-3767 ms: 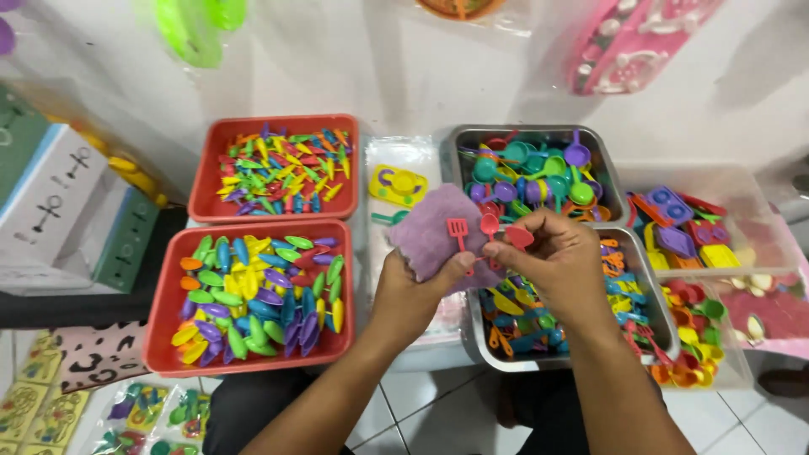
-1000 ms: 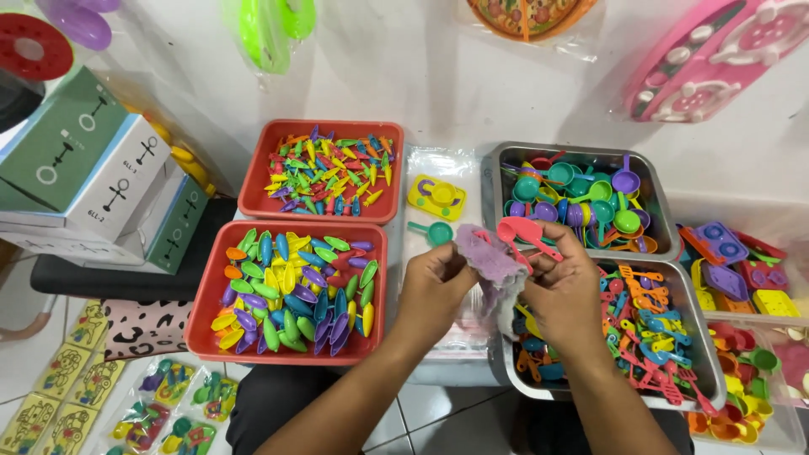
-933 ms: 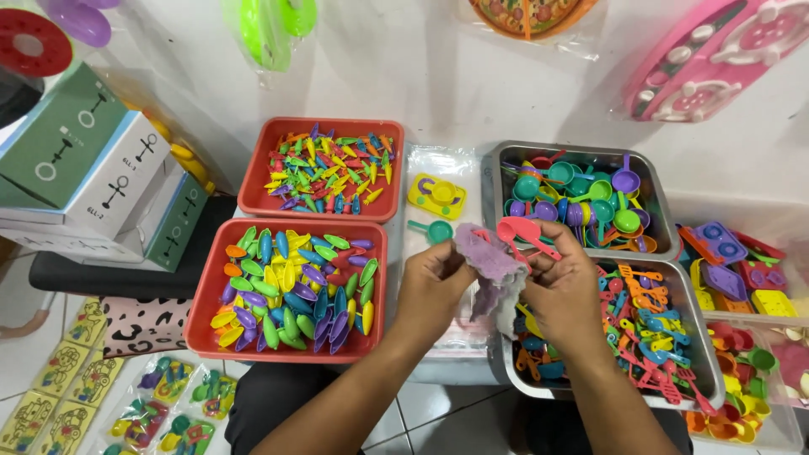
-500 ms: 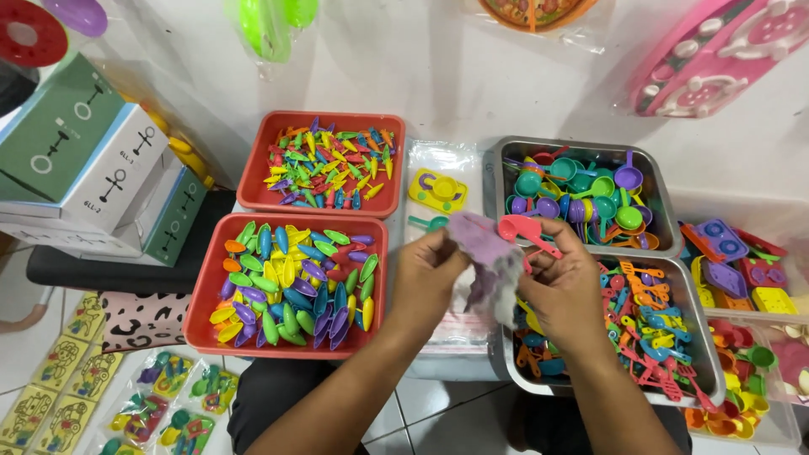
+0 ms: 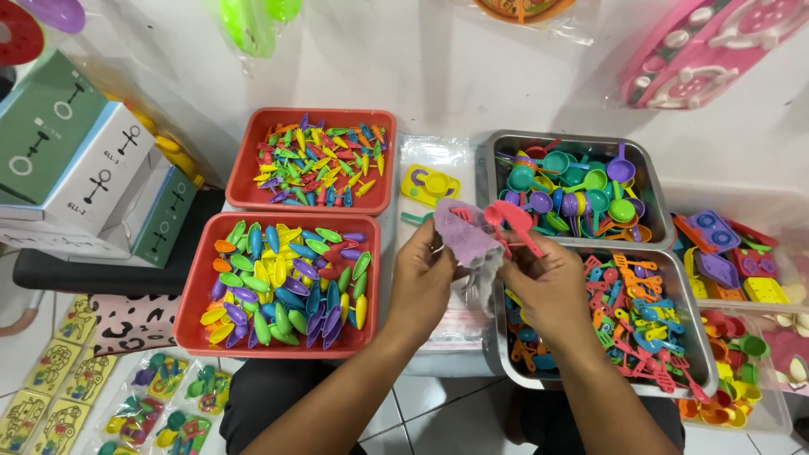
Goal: Cleaning small plastic toy components with a cloth and sorting them into trays.
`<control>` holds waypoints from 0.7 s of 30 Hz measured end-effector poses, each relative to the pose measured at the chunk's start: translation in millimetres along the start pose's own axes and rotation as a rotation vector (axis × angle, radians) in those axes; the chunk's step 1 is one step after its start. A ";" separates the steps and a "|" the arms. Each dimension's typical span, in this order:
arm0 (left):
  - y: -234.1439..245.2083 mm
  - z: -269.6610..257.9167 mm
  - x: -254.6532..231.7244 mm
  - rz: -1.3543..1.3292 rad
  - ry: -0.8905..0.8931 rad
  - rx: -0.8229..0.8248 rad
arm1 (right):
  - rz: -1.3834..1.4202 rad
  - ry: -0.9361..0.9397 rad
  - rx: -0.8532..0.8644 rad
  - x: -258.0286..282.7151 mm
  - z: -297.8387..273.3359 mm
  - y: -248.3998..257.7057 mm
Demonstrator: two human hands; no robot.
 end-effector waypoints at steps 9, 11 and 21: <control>6.4 -1.3 17.5 -0.149 0.046 -0.002 | -0.005 0.136 0.028 18.7 -5.6 -2.3; -1.5 -5.6 9.3 -0.175 0.093 0.012 | 0.004 0.128 -0.009 12.0 -3.1 0.7; 3.4 -1.4 -2.4 0.134 -0.038 -0.002 | 0.012 0.139 -0.017 -9.9 6.8 10.8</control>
Point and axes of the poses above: each hand's wrist, its own z-axis towards the middle knuckle, its own y-axis out of the back of the hand, x = y × z, the point moved 5 cm from there along z, towards the middle knuckle, and after that the axes turned 14 degrees about -y, right-handed, at the moved point
